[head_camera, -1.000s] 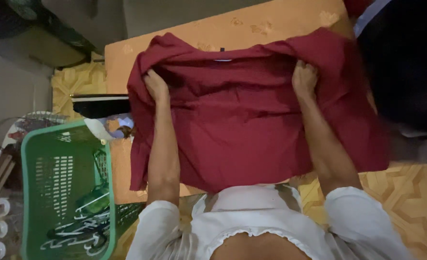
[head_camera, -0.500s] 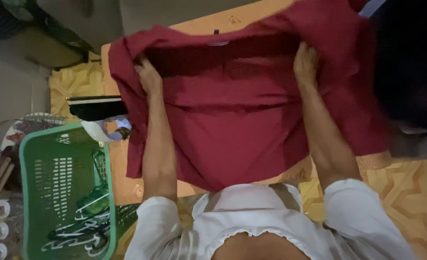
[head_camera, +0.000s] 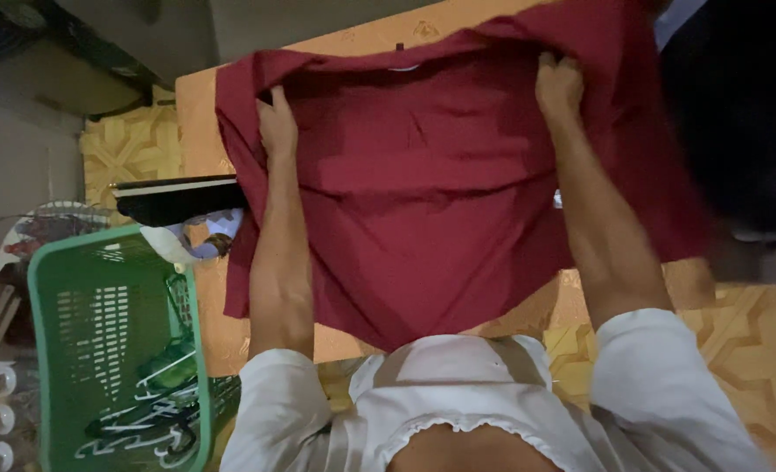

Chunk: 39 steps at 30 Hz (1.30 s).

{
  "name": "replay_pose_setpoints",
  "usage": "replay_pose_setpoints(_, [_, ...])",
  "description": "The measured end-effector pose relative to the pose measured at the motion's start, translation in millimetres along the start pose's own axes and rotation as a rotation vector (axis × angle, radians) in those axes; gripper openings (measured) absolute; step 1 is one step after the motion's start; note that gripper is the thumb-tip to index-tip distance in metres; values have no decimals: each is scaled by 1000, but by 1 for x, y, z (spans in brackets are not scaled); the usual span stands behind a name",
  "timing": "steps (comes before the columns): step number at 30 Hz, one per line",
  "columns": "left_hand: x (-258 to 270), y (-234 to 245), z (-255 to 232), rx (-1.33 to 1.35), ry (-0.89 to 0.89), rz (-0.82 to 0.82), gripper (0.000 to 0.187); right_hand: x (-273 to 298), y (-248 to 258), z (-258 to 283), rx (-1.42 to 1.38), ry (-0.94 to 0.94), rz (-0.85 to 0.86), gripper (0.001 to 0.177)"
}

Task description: Ironing a red shirt on a table.

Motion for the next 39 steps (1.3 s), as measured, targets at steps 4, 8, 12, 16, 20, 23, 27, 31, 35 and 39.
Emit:
replay_pose_setpoints(4, [3, -15, 15, -177, -2, 164, 76, 14, -16, 9, 156, 112, 128, 67])
replay_pose_setpoints(8, [72, 13, -10, -343, -536, 56, 60, 91, -3, 49, 138, 655, 278, 47])
replay_pose_setpoints(12, [170, 80, -19, -443, -869, -165, 35, 185, 45, 43, 141, 966, 234, 37])
replay_pose_setpoints(16, [231, 110, 36, -594, -865, -146, 35, 238, 100, -8, 342, 995, 151, 46])
replay_pose_setpoints(20, [283, 132, 80, -738, -712, -42, 57, 266, 143, -58, 387, 918, 57, 69])
replay_pose_setpoints(23, [320, 137, 111, -763, -711, 16, 60, 299, 166, -82, 441, 969, 54, 56])
replay_pose_setpoints(27, [353, 141, 122, -672, -767, 57, 59, 349, 172, -104, 542, 992, 250, 50])
replay_pose_setpoints(31, [346, 136, 118, -587, -836, -16, 39, 335, 181, -116, 548, 1025, 254, 46])
replay_pose_setpoints(35, [336, 135, 112, -503, -783, -58, 10, 345, 161, -57, 298, 980, 87, 12])
replay_pose_setpoints(39, [345, 176, 61, -448, -781, -114, 11, 332, 196, -90, 423, 679, 173, 33])
Point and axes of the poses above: each hand's wrist, its own x-axis away from the middle knuckle, its own y-axis out of the back of the hand, z = x × y, the point moved 3 cm from there along -x, towards the middle knuckle, and after that the axes turned 15 degrees about -x, right-handed, at the moved point
